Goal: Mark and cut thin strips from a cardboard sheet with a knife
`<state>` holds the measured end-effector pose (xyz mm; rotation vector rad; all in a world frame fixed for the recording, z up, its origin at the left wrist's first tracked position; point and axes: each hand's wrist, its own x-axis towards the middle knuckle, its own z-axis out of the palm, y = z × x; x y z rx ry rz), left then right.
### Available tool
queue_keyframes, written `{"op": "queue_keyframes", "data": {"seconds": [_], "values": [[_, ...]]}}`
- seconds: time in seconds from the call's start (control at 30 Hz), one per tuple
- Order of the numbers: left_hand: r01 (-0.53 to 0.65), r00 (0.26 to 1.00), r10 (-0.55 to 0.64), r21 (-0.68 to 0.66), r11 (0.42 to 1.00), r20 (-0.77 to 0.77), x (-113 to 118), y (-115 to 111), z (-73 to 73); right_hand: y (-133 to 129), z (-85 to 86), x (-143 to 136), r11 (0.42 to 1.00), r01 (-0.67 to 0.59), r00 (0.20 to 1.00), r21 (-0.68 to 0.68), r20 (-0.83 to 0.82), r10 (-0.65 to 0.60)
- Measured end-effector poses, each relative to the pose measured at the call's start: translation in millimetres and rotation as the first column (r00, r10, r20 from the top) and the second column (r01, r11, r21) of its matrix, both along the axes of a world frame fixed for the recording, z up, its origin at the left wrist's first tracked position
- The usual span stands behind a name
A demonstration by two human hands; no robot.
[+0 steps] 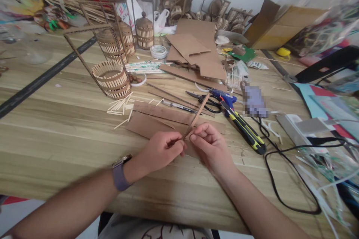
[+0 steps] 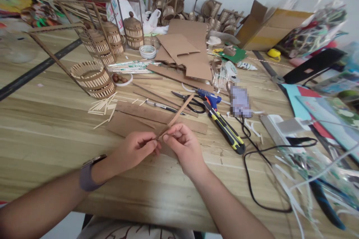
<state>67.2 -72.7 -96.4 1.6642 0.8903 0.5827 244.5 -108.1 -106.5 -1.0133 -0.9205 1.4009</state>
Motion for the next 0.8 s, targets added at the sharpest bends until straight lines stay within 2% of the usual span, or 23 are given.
{"op": "queue_keyframes", "data": {"seconds": [0.2,0.3,0.33,0.4,0.47,0.53,0.63,0.8], "values": [[0.071,0.997,-0.068,0.11,0.991,-0.035,-0.9,3.5,1.1,2.5,-3.0,4.8,0.994,-0.024,0.989,0.107,0.146,0.008],[0.074,0.997,-0.069,0.134,0.988,-0.042,-0.6,3.7,0.1,2.0,-2.3,5.8,0.981,-0.025,0.958,0.19,0.284,-0.03],[0.061,0.998,-0.056,0.137,0.989,-0.04,-0.4,3.7,-0.2,1.2,-1.3,5.6,0.97,-0.008,0.929,0.244,0.36,-0.083],[0.025,0.999,-0.018,0.154,0.988,-0.045,0.1,3.8,-0.5,-1.1,1.8,4.6,0.924,0.005,0.816,0.383,0.532,-0.225],[-0.006,0.998,0.017,0.186,0.983,-0.061,0.4,3.8,-0.8,-3.3,5.6,3.6,0.851,-0.05,0.669,0.523,0.65,-0.361],[-0.014,0.996,0.031,0.21,0.978,-0.08,0.5,3.1,-1.3,-4.6,8.8,3.1,0.773,-0.14,0.569,0.619,0.689,-0.45],[0.002,0.997,0.015,0.206,0.978,-0.079,0.5,1.0,-2.7,-5.2,10.9,3.8,0.711,-0.196,0.512,0.676,0.689,-0.513],[0.018,0.999,-0.008,0.212,0.977,-0.051,0.6,-0.9,-4.1,-6.1,12.1,4.9,0.716,-0.176,0.485,0.675,0.693,-0.534]]}}
